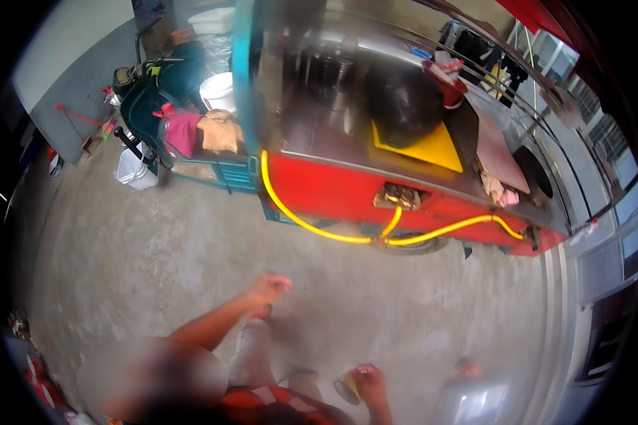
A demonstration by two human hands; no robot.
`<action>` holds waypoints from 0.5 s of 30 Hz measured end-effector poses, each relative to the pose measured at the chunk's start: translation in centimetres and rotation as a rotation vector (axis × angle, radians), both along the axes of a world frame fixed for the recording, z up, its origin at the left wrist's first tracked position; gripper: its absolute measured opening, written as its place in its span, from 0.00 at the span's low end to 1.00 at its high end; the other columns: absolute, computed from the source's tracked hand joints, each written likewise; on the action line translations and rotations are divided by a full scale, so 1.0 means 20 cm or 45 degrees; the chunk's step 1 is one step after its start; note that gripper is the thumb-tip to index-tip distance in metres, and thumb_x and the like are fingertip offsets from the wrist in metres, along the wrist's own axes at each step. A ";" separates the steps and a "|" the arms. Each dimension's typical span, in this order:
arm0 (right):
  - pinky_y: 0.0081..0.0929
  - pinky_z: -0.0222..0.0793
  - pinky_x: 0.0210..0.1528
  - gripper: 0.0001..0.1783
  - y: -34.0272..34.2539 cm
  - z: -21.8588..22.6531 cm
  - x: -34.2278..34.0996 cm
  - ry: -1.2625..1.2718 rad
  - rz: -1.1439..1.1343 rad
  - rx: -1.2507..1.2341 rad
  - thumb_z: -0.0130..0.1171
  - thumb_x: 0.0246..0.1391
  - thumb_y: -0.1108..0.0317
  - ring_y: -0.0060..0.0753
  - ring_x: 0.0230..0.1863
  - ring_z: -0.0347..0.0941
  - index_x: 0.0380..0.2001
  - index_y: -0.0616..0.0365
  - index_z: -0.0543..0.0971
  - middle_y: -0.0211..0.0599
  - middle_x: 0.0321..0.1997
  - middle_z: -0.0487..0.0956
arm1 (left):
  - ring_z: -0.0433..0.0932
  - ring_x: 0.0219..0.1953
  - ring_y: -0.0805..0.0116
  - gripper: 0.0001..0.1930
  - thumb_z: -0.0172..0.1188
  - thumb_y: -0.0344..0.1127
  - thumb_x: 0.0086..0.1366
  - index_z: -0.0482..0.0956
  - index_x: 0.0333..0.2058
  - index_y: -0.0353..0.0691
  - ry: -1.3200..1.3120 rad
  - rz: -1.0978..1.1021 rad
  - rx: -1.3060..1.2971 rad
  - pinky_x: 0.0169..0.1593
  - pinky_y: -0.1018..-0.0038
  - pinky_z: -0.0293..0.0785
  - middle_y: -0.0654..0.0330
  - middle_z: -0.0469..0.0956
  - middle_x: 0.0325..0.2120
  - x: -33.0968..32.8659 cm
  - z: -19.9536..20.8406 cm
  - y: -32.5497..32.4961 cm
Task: The person wipes the inside of a large rectangular metal tray with a cloth, then sprays it with a cleaning solution and wipes again. They apply clear tape to the tray's surface and edges, smoothing it down with their hands.
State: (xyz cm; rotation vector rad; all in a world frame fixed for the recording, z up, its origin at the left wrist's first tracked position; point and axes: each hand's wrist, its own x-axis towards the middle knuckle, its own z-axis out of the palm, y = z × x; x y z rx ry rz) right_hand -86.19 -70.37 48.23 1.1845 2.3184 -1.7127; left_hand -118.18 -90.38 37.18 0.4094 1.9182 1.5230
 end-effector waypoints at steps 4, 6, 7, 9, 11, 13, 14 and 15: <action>0.19 0.68 0.27 0.02 0.08 -0.28 0.04 0.139 -0.253 -0.013 0.57 0.46 0.74 0.19 0.24 0.70 0.23 0.60 0.76 0.30 0.22 0.76 | 0.76 0.24 0.56 0.08 0.52 0.33 0.56 0.78 0.32 0.40 0.695 0.581 -0.410 0.28 0.67 0.70 0.50 0.77 0.22 -0.88 0.35 -0.12; 0.19 0.68 0.27 0.03 0.04 -0.26 -0.10 0.013 -0.399 -0.113 0.57 0.45 0.73 0.20 0.23 0.71 0.24 0.60 0.76 0.31 0.22 0.76 | 0.73 0.37 0.52 0.13 0.56 0.30 0.52 0.74 0.38 0.37 0.967 0.850 -0.348 0.41 0.65 0.69 0.47 0.74 0.35 -1.32 0.46 -0.30; 0.19 0.68 0.26 0.02 0.01 -0.27 -0.16 -0.028 -0.405 -0.118 0.57 0.45 0.73 0.20 0.23 0.70 0.24 0.61 0.76 0.31 0.22 0.76 | 0.69 0.45 0.52 0.19 0.58 0.32 0.50 0.71 0.43 0.40 1.341 0.882 -0.480 0.47 0.62 0.66 0.49 0.71 0.43 -1.55 0.48 -0.44; 0.19 0.68 0.26 0.02 -0.01 -0.29 -0.20 -0.123 -0.461 -0.096 0.57 0.45 0.74 0.19 0.22 0.70 0.24 0.61 0.76 0.31 0.21 0.76 | 0.65 0.49 0.49 0.25 0.59 0.36 0.50 0.67 0.50 0.48 1.148 1.046 -0.788 0.50 0.61 0.64 0.51 0.64 0.51 -1.75 0.68 -0.45; 0.19 0.67 0.25 0.03 -0.03 -0.34 -0.26 -0.157 -0.422 -0.034 0.57 0.45 0.73 0.19 0.22 0.70 0.23 0.61 0.76 0.30 0.20 0.76 | 0.64 0.49 0.46 0.28 0.59 0.38 0.50 0.65 0.52 0.53 1.307 1.082 -0.953 0.51 0.60 0.64 0.51 0.61 0.53 -1.94 0.73 -0.53; 0.19 0.67 0.25 0.03 -0.06 -0.33 -0.32 -0.227 -0.417 -0.017 0.57 0.45 0.73 0.19 0.22 0.70 0.23 0.61 0.76 0.29 0.20 0.75 | 0.63 0.50 0.45 0.30 0.59 0.40 0.50 0.63 0.54 0.58 1.262 0.973 -1.138 0.52 0.60 0.64 0.53 0.57 0.55 -2.06 0.77 -0.57; 0.20 0.68 0.24 0.03 -0.07 -0.32 -0.33 -0.196 -0.372 0.011 0.57 0.45 0.72 0.19 0.22 0.70 0.23 0.61 0.76 0.29 0.20 0.75 | 0.63 0.51 0.46 0.31 0.59 0.41 0.50 0.61 0.55 0.60 1.135 0.845 -1.229 0.52 0.60 0.64 0.54 0.56 0.56 -2.09 0.80 -0.57; 0.20 0.68 0.24 0.04 -0.08 -0.30 -0.34 -0.162 -0.327 0.035 0.58 0.45 0.72 0.19 0.22 0.70 0.23 0.61 0.76 0.29 0.20 0.75 | 0.63 0.52 0.46 0.33 0.59 0.41 0.50 0.59 0.56 0.62 1.013 0.717 -1.319 0.53 0.60 0.64 0.55 0.54 0.57 -2.12 0.83 -0.57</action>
